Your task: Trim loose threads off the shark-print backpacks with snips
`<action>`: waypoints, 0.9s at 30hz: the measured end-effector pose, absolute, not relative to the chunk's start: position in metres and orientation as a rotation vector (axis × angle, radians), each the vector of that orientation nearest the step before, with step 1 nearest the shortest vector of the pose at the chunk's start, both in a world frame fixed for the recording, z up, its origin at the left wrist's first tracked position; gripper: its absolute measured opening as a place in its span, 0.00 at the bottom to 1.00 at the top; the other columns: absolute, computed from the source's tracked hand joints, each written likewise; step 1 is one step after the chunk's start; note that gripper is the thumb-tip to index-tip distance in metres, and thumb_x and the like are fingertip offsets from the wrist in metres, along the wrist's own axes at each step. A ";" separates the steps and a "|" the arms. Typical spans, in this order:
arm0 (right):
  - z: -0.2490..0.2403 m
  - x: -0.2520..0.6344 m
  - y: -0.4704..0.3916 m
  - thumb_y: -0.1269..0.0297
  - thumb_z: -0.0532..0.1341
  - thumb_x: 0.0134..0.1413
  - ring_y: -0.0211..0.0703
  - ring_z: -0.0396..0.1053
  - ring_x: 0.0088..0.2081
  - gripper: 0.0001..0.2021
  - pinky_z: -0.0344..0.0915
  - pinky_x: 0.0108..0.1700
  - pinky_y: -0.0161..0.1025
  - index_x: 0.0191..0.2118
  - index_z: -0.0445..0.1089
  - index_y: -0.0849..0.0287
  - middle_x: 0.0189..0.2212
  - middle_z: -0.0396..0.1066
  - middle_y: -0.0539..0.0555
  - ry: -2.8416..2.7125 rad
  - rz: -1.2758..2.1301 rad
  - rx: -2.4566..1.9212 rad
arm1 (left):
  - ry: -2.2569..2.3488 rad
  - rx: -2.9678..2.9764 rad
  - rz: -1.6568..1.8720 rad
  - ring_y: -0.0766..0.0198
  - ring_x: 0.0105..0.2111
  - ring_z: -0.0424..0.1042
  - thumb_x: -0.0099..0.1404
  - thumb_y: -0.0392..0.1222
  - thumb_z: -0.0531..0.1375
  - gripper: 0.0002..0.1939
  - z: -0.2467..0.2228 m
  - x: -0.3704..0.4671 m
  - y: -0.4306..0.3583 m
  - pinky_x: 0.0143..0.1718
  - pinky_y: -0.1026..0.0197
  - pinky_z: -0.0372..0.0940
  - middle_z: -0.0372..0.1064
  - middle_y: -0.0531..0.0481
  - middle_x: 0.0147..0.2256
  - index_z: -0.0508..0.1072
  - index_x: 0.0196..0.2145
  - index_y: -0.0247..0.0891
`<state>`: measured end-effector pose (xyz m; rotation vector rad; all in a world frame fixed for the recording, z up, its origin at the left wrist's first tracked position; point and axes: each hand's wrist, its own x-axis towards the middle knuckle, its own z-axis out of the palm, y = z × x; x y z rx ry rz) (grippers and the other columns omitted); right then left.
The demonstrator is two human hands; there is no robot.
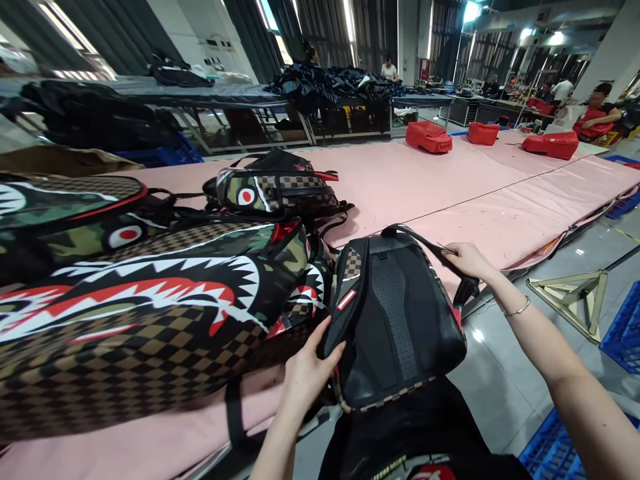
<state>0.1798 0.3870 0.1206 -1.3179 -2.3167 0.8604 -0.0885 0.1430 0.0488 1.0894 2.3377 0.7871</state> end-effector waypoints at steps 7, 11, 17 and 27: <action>0.107 0.180 0.385 0.57 0.58 0.50 0.43 0.71 0.31 0.15 0.66 0.33 0.35 0.34 0.70 0.66 0.28 0.75 0.57 -1.754 1.865 -0.942 | 2.301 0.960 1.096 0.52 0.38 0.72 0.55 0.49 0.56 0.18 0.050 -0.099 0.148 0.41 0.55 0.66 0.75 0.44 0.34 0.74 0.40 0.38; 0.084 0.187 0.381 0.57 0.59 0.49 0.41 0.72 0.29 0.14 0.68 0.31 0.33 0.34 0.69 0.66 0.29 0.75 0.57 -1.555 2.002 -0.897 | 1.582 0.454 1.386 0.61 0.26 0.73 0.56 0.41 0.58 0.13 0.053 -0.098 0.154 0.28 0.62 0.70 0.74 0.41 0.33 0.72 0.38 0.30; 0.060 0.192 0.367 0.60 0.57 0.53 0.43 0.72 0.27 0.14 0.70 0.26 0.35 0.38 0.69 0.68 0.30 0.75 0.60 -1.349 2.148 -0.904 | 0.952 0.046 1.651 0.70 0.23 0.71 0.64 0.31 0.48 0.16 0.050 -0.088 0.163 0.22 0.71 0.69 0.73 0.38 0.33 0.63 0.48 0.25; 0.055 0.187 0.355 0.58 0.55 0.55 0.43 0.72 0.29 0.15 0.71 0.31 0.38 0.39 0.68 0.66 0.28 0.74 0.59 -1.306 2.214 -0.944 | 0.632 -0.286 1.656 0.73 0.20 0.68 0.68 0.38 0.41 0.22 0.046 -0.083 0.159 0.22 0.75 0.67 0.68 0.46 0.24 0.52 0.57 0.26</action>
